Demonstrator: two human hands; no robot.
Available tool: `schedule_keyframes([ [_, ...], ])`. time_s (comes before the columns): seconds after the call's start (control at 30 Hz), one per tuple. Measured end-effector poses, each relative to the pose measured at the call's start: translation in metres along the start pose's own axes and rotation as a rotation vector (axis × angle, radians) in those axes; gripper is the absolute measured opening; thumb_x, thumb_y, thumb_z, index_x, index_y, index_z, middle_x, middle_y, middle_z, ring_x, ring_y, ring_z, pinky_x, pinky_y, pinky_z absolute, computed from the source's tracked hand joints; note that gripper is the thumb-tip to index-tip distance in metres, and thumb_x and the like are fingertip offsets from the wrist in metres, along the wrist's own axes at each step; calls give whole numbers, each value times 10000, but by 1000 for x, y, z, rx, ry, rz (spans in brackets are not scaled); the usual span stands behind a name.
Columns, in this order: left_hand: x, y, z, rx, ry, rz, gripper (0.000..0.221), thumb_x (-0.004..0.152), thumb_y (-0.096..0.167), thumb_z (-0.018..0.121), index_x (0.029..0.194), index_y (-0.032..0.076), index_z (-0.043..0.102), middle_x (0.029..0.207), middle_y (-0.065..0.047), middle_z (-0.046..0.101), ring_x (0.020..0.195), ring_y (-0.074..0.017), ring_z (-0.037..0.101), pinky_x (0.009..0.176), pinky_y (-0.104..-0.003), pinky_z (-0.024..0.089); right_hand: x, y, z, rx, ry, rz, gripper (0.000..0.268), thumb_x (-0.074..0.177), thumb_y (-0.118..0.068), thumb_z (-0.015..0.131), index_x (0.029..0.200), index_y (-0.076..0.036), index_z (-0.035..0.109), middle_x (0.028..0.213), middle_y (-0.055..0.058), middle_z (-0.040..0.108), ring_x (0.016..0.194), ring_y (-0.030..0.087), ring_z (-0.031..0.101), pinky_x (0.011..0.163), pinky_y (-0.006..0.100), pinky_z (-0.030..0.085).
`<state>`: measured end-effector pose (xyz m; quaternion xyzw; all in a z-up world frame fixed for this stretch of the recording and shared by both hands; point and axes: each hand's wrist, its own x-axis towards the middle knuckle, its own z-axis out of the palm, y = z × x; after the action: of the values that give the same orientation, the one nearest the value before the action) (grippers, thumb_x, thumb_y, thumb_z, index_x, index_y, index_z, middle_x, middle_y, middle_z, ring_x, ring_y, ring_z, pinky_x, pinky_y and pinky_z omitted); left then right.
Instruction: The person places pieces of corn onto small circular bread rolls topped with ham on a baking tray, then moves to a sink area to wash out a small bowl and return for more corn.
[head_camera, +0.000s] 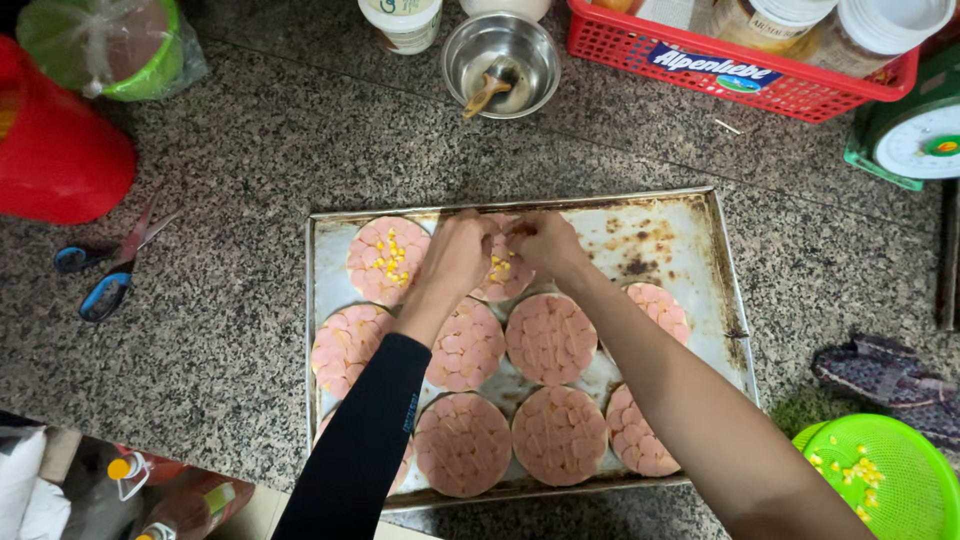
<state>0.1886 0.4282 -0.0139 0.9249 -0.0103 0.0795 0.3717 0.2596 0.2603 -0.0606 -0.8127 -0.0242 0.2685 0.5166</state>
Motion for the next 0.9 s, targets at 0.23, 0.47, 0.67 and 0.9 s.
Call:
schedule_keyframes([
  [0.23,8,1,-8,7,-57,-76,220,828,12,660,987,74,799,952,-216,726,903,-420,699,807,-499,548,6,1,0,-177,65,-45,282,807,-65,684,1066,-68,797,906,106,795,784,160,732,724,337,585],
  [0.47,-8,-10,-10,-59,20,15,204,831,-2,634,967,34,781,1033,-196,748,941,-389,721,852,-464,572,-6,-5,-2,-319,42,-109,263,801,-127,755,1060,-116,803,895,107,781,773,175,740,735,330,583],
  [0.67,-16,-3,-14,-55,1,14,252,857,-27,612,1038,26,779,1091,-206,743,977,-408,703,849,-476,560,-18,-9,-3,-64,-53,16,263,895,-78,612,1089,-61,789,842,70,773,719,141,724,668,304,585],
  [0.9,-18,5,-24,-107,3,-54,213,843,30,665,1026,30,773,1039,-194,757,930,-380,729,839,-447,571,-31,-2,-10,91,-45,26,200,925,-116,656,1022,23,763,759,57,716,609,112,616,570,284,516],
])
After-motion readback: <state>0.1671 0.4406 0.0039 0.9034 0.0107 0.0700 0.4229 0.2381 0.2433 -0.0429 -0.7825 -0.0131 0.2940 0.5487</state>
